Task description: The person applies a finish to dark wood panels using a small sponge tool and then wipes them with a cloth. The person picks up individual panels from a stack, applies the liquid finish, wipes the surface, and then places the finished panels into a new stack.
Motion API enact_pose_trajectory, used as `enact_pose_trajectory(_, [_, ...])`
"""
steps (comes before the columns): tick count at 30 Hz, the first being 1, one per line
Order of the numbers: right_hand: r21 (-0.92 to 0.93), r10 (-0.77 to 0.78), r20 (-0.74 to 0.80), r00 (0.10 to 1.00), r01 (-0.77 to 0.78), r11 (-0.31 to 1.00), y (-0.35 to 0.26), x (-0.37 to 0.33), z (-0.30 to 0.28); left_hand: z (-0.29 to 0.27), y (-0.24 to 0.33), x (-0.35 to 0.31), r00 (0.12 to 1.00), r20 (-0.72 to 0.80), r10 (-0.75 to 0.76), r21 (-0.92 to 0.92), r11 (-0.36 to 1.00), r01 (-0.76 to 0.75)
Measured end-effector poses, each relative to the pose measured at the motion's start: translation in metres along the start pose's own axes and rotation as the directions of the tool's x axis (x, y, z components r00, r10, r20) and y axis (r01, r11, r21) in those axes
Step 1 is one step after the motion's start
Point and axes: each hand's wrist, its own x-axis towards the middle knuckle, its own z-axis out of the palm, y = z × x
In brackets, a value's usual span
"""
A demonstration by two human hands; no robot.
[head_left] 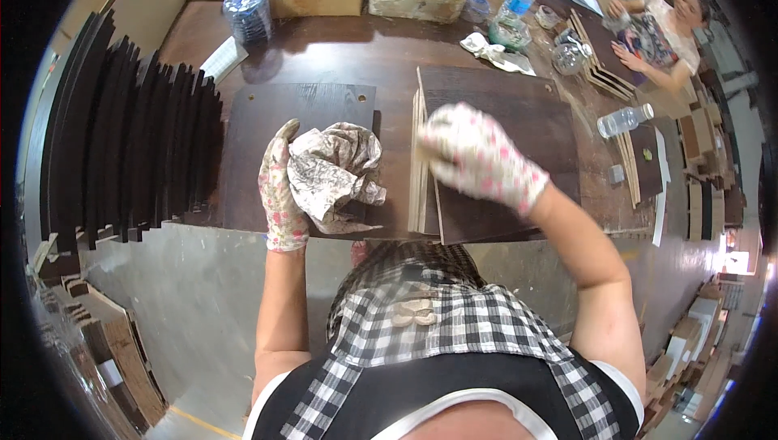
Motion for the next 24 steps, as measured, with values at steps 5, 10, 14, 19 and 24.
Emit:
enact_pose_trajectory(5, [0.330,0.074,0.198,0.977,-0.138,0.934,-0.070,-0.076,-0.038,0.026,0.017,0.019,0.997,0.074,0.032,-0.007,0.999,-0.032])
enact_pose_trajectory(10, [0.893,0.824,-0.197,0.531,-0.250,0.375,-0.065,-0.168,-0.069,0.099,0.099,0.015,0.892,0.290,0.345,0.038,0.928,-0.371])
enact_pose_trajectory(14, [0.906,0.867,-0.377,0.325,-0.063,0.418,-0.057,-0.236,-0.044,0.185,0.044,0.031,0.626,0.698,0.348,0.213,0.734,-0.645])
enact_pose_trajectory(19, [0.879,0.883,-0.462,0.081,-0.089,0.468,-0.060,-0.275,-0.037,0.285,0.010,0.060,0.462,0.878,0.126,0.424,0.247,-0.871])
enact_pose_trajectory(24, [0.867,0.869,-0.494,0.023,-0.064,0.494,-0.031,-0.302,-0.033,0.360,-0.024,0.012,0.220,0.973,0.070,0.134,0.603,-0.786])
